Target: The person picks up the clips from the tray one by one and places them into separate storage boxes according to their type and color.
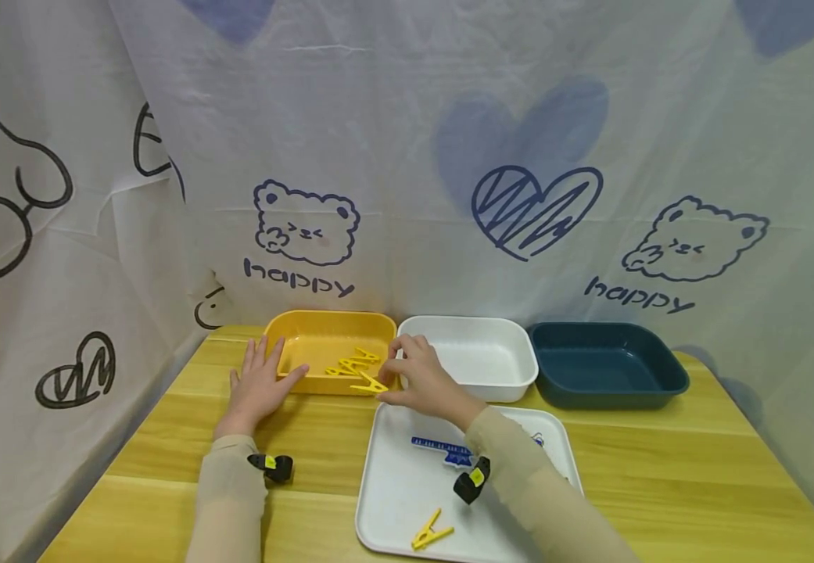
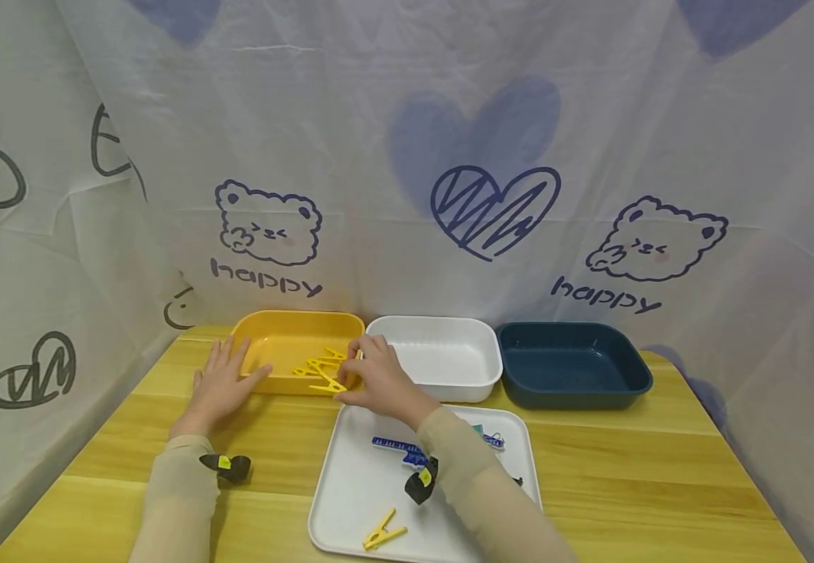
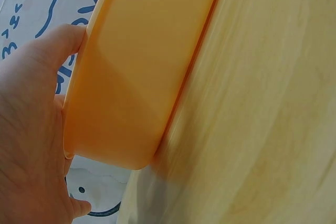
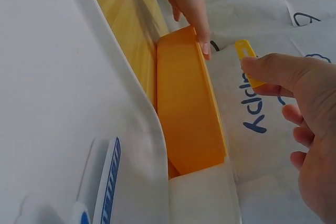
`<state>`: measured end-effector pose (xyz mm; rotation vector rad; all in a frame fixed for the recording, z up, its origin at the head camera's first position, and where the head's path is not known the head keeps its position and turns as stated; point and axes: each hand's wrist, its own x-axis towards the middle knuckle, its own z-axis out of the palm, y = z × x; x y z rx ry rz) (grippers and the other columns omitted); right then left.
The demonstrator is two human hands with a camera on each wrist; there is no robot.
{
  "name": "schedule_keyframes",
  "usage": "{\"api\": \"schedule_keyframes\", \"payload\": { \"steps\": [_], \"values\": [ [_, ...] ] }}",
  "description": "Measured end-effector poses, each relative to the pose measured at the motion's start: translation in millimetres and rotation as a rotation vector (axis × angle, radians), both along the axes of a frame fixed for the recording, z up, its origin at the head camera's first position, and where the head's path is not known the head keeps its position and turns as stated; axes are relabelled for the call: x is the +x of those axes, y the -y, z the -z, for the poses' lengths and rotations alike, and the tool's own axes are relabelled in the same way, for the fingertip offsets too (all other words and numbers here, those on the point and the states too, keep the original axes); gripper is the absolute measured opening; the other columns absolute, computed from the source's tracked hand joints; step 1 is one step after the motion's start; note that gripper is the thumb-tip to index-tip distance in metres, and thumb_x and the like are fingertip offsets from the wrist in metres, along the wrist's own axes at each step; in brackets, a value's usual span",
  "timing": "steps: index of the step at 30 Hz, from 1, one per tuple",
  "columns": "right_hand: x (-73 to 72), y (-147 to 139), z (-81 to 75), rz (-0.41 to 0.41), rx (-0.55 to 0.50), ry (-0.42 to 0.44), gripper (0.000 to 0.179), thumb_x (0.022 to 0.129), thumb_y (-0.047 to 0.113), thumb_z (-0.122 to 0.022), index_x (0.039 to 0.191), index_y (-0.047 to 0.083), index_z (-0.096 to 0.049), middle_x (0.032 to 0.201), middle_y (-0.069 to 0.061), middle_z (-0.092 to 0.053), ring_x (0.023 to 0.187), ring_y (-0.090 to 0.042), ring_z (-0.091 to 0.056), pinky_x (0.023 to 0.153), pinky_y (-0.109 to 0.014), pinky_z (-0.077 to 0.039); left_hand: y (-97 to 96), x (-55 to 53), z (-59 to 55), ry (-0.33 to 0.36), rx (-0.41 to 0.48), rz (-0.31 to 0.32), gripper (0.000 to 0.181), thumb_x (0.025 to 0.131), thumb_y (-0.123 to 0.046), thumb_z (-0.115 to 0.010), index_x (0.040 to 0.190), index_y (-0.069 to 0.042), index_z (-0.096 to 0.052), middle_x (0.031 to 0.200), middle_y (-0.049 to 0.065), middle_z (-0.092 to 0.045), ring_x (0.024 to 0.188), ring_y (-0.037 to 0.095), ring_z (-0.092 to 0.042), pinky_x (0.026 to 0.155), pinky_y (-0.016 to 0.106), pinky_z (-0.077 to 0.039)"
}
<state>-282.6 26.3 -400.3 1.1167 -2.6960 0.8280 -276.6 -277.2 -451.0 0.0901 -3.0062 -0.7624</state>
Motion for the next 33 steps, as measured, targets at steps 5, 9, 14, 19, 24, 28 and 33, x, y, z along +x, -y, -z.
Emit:
{"api": "schedule_keyframes", "payload": {
  "steps": [5,9,14,19,24,28,33],
  "values": [
    [-8.4,11,6.7,0.035,-0.016,-0.008,0.018,0.078,0.029,-0.082,0.084,0.019,-0.068,0.108,-0.001,-0.047,0.108,-0.023,-0.037,0.092,-0.038,-0.032,-0.1,0.9,1.2,-0.004,-0.003,-0.001,0.091,0.093,-0.07,-0.038,0.158,-0.012,-0.011,0.164,0.021,0.003,0.15,0.042,0.011,0.109,0.077,0.002],
    [-13.2,19,11.3,0.068,-0.03,0.026,0.018,0.079,0.03,-0.081,0.084,0.018,-0.068,0.109,-0.002,-0.047,0.11,-0.023,-0.036,0.095,-0.04,-0.032,-0.9,1.8,2.3,-0.002,-0.008,-0.003,0.091,0.093,-0.07,-0.037,0.158,-0.012,-0.011,0.164,0.02,0.004,0.15,0.042,0.01,0.11,0.077,0.002],
    [-17.9,28,13.1,0.116,-0.018,0.018,0.019,0.081,0.032,-0.08,0.087,0.017,-0.069,0.11,-0.002,-0.047,0.108,-0.023,-0.036,0.094,-0.039,-0.032,-1.1,0.8,3.3,0.002,-0.007,-0.004,0.092,0.092,-0.071,-0.037,0.158,-0.013,-0.01,0.164,0.019,0.005,0.151,0.041,0.011,0.11,0.077,0.002],
    [-26.4,36,17.7,0.154,0.001,-0.014,0.021,0.082,0.034,-0.079,0.09,0.017,-0.07,0.108,-0.002,-0.048,0.107,-0.023,-0.037,0.093,-0.038,-0.033,-0.9,-0.6,3.1,0.001,-0.007,-0.004,0.093,0.092,-0.072,-0.037,0.158,-0.013,-0.011,0.164,0.02,0.005,0.15,0.041,0.012,0.109,0.077,0.002],
    [-33.9,43,22.2,0.167,-0.015,-0.027,0.02,0.082,0.031,-0.079,0.089,0.015,-0.069,0.108,-0.005,-0.048,0.108,-0.025,-0.037,0.093,-0.039,-0.034,-0.9,-0.6,3.0,-0.002,-0.005,-0.003,0.092,0.092,-0.07,-0.039,0.158,-0.012,-0.012,0.164,0.02,0.004,0.151,0.042,0.01,0.109,0.077,0.001],
    [-39.0,49,23.6,0.176,0.0,-0.045,0.02,0.082,0.031,-0.079,0.088,0.015,-0.069,0.107,-0.006,-0.048,0.106,-0.026,-0.038,0.092,-0.039,-0.033,-0.9,-1.0,3.1,-0.002,-0.005,-0.001,0.091,0.092,-0.07,-0.038,0.158,-0.012,-0.012,0.164,0.02,0.004,0.15,0.042,0.011,0.109,0.077,0.001],
    [-46.1,58,24.3,0.193,0.028,-0.05,0.02,0.083,0.032,-0.078,0.088,0.016,-0.068,0.104,-0.005,-0.048,0.104,-0.025,-0.038,0.088,-0.037,-0.032,-0.5,-0.6,2.0,-0.006,-0.008,-0.009,0.092,0.092,-0.071,-0.038,0.158,-0.012,-0.012,0.164,0.021,0.003,0.15,0.042,0.01,0.11,0.077,0.001]
  ]
}}
